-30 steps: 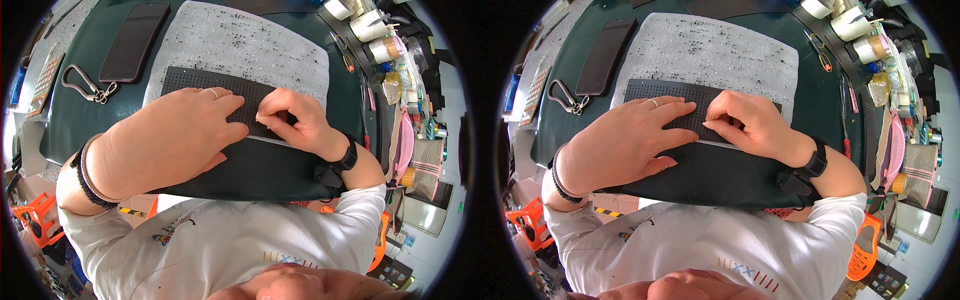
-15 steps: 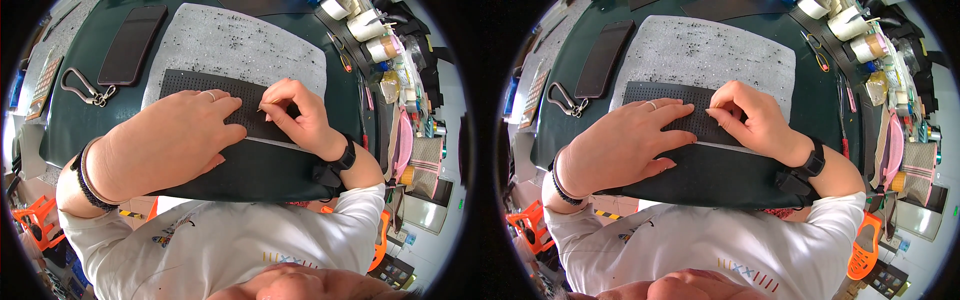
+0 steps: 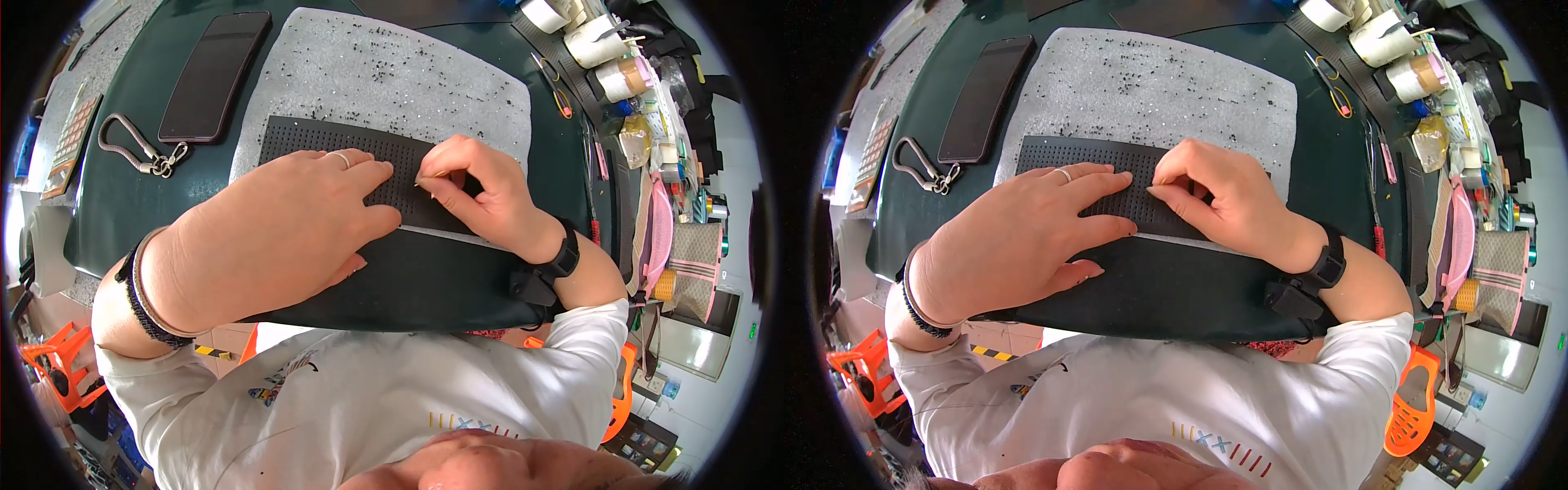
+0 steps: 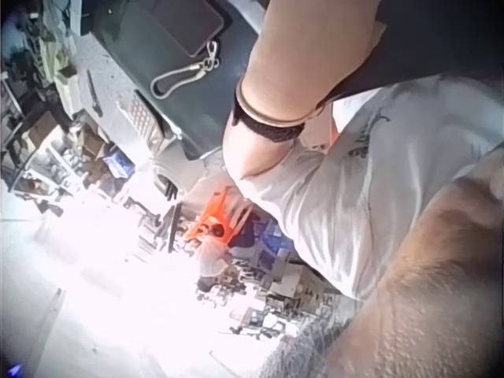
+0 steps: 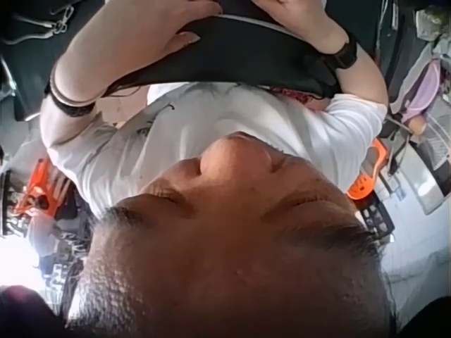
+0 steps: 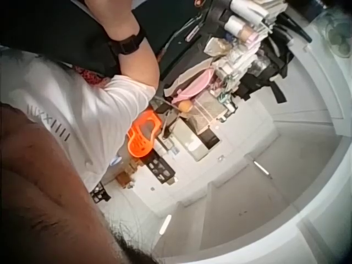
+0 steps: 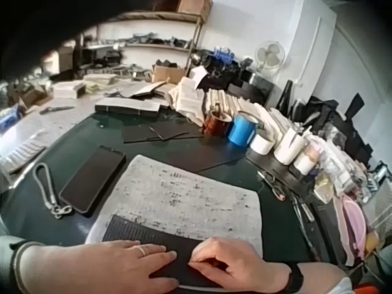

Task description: The person uses a toothpick to place small black pieces into the holes of a perforated black sheet and then flips the sheet over to press it down.

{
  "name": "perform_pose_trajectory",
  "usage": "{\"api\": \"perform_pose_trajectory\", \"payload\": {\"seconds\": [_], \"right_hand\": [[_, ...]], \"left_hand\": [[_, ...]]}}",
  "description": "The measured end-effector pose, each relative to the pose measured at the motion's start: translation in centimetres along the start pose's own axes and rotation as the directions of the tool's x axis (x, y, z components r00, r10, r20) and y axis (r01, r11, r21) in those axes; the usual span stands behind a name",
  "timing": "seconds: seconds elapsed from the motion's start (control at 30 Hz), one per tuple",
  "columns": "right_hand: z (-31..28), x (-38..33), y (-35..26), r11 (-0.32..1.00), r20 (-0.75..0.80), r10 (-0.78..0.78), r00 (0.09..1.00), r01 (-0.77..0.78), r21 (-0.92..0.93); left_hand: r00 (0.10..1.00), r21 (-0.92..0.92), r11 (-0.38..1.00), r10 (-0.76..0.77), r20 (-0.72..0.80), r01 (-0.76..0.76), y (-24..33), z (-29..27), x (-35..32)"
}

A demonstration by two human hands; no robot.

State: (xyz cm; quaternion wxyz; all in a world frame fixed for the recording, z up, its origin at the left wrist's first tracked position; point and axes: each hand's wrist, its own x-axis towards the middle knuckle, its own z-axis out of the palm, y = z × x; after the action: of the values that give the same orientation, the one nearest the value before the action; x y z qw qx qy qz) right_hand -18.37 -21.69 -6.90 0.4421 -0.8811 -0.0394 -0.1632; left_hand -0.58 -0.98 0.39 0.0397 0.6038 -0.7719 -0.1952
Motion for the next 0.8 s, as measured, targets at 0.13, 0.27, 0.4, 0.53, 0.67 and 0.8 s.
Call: {"api": "perform_pose_trajectory", "payload": {"seconds": [0.13, 0.27, 0.4, 0.53, 0.67, 0.8], "right_hand": [[-0.15, 0.14, 0.0, 0.998, 0.004, 0.015, 1.0, -0.015, -0.056], [-0.17, 0.09, -0.06, 0.999, 0.01, 0.038, 0.999, -0.038, -0.031], [-0.1, 0.25, 0.03, 0.997, -0.01, 0.06, 0.998, -0.06, -0.043], [-0.25, 0.23, 0.21, 0.995, -0.015, 0.043, 0.999, -0.044, -0.086], [-0.16, 0.26, 0.19, 0.994, -0.051, 0.092, 0.994, -0.095, -0.047], [-0.12, 0.54, 0.15, 0.991, -0.042, 0.096, 0.995, -0.099, -0.089]], "left_hand": [[1.0, -0.003, 1.0, 0.0, -0.007, 0.0, 0.06, -0.03, -0.04], [1.0, 0.01, 1.0, 0.003, -0.018, -0.003, 0.04, 0.08, -0.13], [1.0, 0.014, 1.0, 0.003, -0.016, -0.002, 0.01, 0.12, -0.03], [1.0, 0.016, 1.0, 0.002, -0.011, -0.002, 0.08, 0.12, 0.09], [1.0, 0.019, 1.0, -0.002, -0.013, 0.003, 0.08, 0.15, -0.01], [1.0, 0.021, 1.0, -0.012, -0.003, 0.012, 0.14, 0.14, -0.05]]}}
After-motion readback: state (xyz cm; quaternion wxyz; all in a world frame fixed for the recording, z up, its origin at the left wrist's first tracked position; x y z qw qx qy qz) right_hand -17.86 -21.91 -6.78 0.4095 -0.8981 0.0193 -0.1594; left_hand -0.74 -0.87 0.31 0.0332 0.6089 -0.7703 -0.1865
